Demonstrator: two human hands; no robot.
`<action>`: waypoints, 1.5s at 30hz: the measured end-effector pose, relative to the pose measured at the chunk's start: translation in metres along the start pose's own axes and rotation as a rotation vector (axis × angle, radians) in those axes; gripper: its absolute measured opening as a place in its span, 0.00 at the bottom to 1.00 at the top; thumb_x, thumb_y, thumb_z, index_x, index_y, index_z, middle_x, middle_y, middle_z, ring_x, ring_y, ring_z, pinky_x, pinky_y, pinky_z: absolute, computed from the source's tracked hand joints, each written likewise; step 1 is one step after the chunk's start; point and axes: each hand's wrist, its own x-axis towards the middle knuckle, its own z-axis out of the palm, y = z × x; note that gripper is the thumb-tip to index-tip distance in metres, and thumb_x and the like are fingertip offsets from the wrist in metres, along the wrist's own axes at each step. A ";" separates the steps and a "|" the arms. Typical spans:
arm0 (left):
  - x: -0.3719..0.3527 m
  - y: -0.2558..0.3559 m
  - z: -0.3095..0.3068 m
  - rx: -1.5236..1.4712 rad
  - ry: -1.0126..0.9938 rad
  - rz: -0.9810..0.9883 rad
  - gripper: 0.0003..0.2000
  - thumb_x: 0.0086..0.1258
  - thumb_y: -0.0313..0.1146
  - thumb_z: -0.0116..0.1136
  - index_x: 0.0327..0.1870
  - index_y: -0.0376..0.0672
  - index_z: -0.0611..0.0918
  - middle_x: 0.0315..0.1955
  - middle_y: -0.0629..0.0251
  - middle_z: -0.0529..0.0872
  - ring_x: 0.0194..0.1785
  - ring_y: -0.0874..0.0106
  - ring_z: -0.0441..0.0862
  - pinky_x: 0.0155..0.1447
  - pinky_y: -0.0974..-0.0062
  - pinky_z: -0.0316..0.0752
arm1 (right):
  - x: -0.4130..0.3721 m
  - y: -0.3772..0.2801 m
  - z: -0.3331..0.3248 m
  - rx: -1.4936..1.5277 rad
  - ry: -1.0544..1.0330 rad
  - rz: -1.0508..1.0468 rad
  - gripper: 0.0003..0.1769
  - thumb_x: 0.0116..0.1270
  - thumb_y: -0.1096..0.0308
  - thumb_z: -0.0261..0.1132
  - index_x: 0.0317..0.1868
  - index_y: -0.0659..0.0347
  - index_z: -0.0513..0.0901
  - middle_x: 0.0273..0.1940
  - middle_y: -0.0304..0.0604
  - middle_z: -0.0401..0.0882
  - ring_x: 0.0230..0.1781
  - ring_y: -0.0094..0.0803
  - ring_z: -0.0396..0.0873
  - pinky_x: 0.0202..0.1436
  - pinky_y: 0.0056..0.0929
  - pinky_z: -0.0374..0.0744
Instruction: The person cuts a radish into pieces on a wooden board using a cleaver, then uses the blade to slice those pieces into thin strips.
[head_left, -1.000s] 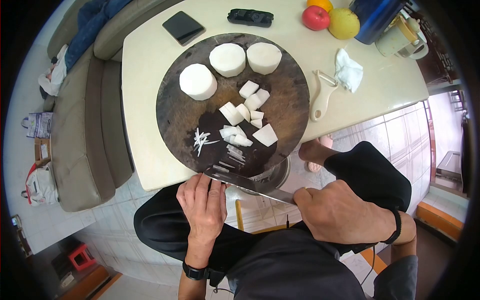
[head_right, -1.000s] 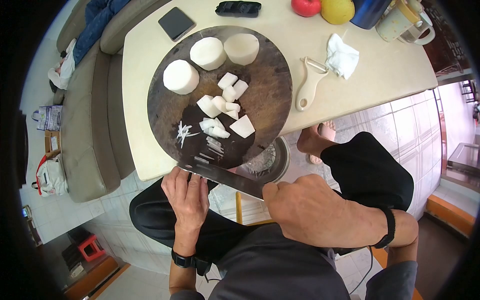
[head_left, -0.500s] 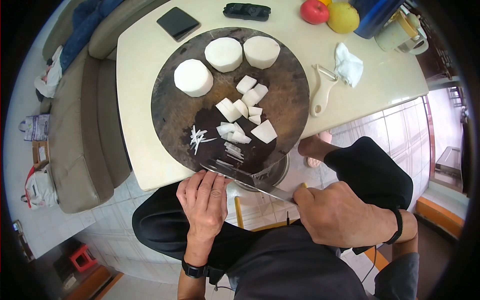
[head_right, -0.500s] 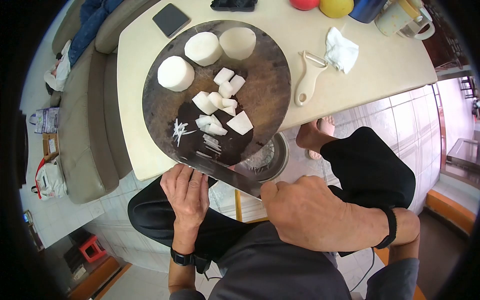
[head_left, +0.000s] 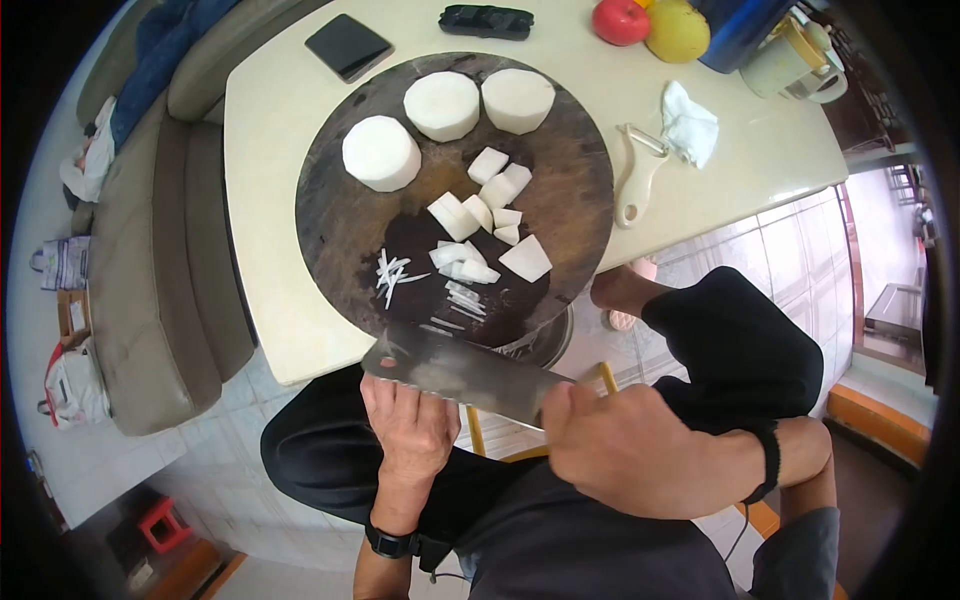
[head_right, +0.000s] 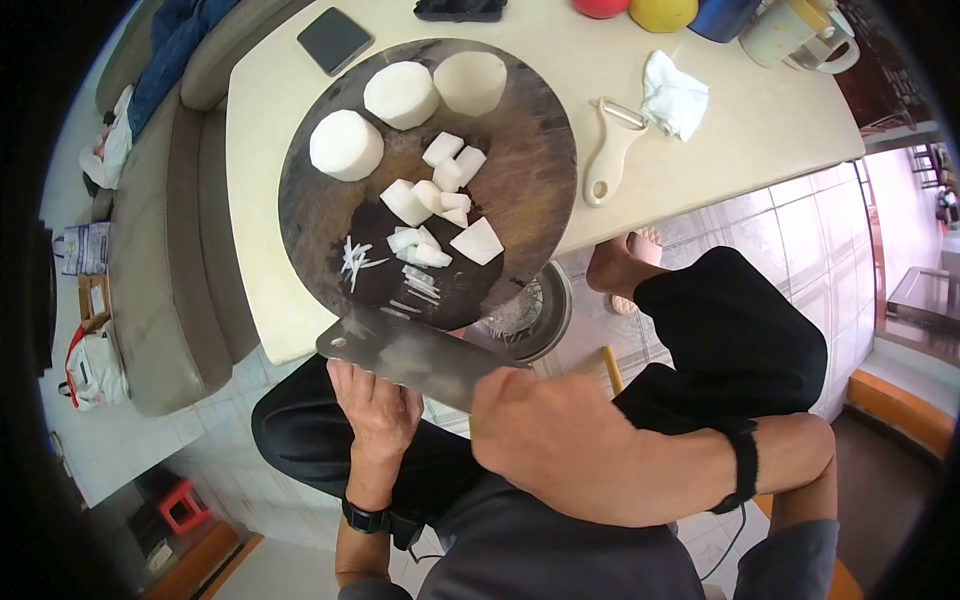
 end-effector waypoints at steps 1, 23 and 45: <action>-0.001 -0.001 0.002 -0.003 0.001 0.010 0.14 0.44 0.23 0.65 0.36 0.31 0.82 0.40 0.51 0.80 0.50 0.50 0.76 0.55 0.51 0.69 | 0.001 -0.001 0.003 -0.006 0.005 0.007 0.14 0.45 0.74 0.65 0.31 0.70 0.71 0.21 0.46 0.71 0.16 0.32 0.74 0.14 0.30 0.69; 0.004 0.001 0.007 -0.054 0.093 -0.007 0.14 0.50 0.18 0.66 0.40 0.30 0.82 0.42 0.51 0.82 0.49 0.52 0.79 0.54 0.57 0.72 | -0.005 0.031 -0.016 0.390 -0.161 0.058 0.13 0.47 0.77 0.64 0.33 0.73 0.71 0.21 0.52 0.77 0.20 0.49 0.80 0.23 0.42 0.77; 0.058 -0.003 -0.018 -0.157 -0.101 0.030 0.20 0.56 0.30 0.68 0.52 0.44 0.82 0.45 0.61 0.78 0.49 0.59 0.75 0.53 0.62 0.67 | -0.022 0.051 -0.046 0.416 0.209 0.094 0.06 0.56 0.74 0.59 0.31 0.70 0.74 0.21 0.60 0.76 0.24 0.57 0.78 0.29 0.48 0.76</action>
